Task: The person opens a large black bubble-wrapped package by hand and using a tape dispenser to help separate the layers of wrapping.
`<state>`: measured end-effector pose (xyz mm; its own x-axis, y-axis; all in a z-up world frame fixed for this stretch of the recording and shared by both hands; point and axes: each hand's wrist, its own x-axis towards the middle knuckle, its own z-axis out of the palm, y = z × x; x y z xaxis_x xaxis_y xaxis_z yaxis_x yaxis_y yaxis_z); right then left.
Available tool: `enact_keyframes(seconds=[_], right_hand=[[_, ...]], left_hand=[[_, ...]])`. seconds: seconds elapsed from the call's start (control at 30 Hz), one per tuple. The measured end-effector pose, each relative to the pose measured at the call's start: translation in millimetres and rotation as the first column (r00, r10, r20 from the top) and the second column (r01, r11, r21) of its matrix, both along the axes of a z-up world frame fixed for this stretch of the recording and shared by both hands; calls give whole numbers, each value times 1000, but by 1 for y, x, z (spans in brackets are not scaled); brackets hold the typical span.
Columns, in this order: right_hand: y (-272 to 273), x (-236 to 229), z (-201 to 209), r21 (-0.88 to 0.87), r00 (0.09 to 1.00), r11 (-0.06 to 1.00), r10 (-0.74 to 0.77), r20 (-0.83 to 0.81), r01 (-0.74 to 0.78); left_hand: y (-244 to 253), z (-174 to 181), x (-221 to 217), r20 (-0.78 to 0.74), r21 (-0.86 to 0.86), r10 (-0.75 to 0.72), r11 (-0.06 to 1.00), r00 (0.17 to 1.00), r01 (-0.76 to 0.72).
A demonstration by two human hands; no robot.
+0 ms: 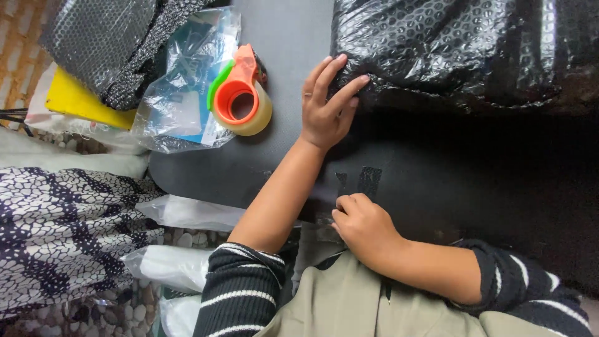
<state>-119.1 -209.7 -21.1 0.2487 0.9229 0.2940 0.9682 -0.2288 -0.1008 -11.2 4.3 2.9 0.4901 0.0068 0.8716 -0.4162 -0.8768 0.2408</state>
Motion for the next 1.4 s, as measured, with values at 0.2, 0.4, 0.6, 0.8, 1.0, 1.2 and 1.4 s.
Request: enact_keyframes(seconds=[0.2,0.4,0.6,0.8,1.0,1.2,1.4], right_hand=[[-1,-3,9,159,978,982,-67,-197,99],[-1,-18,21,100,942,993,-22,-335,58],[-14,-16,78,-41,629,925,223,-745,-377],[-31,65,161,302,733,952,236,-638,-43],[-16,151,147,467,934,856,-48,-354,221],[-3,182,118,507,960,824,-280,-25,253],[5,196,79,568,871,788,-431,235,237]], left_hand=[[-1,1,1,-1,-14,-28,1000,1000,28],[-1,4,0,9,-19,-18,1000,1000,18],[-3,5,-2,7,-23,-29,999,1000,29],[-2,6,-3,-13,-12,-42,999,999,42],[3,-7,10,84,-18,-27,999,996,29],[5,-8,9,77,-6,-24,1000,997,25],[4,-7,10,68,-19,-27,999,997,29]])
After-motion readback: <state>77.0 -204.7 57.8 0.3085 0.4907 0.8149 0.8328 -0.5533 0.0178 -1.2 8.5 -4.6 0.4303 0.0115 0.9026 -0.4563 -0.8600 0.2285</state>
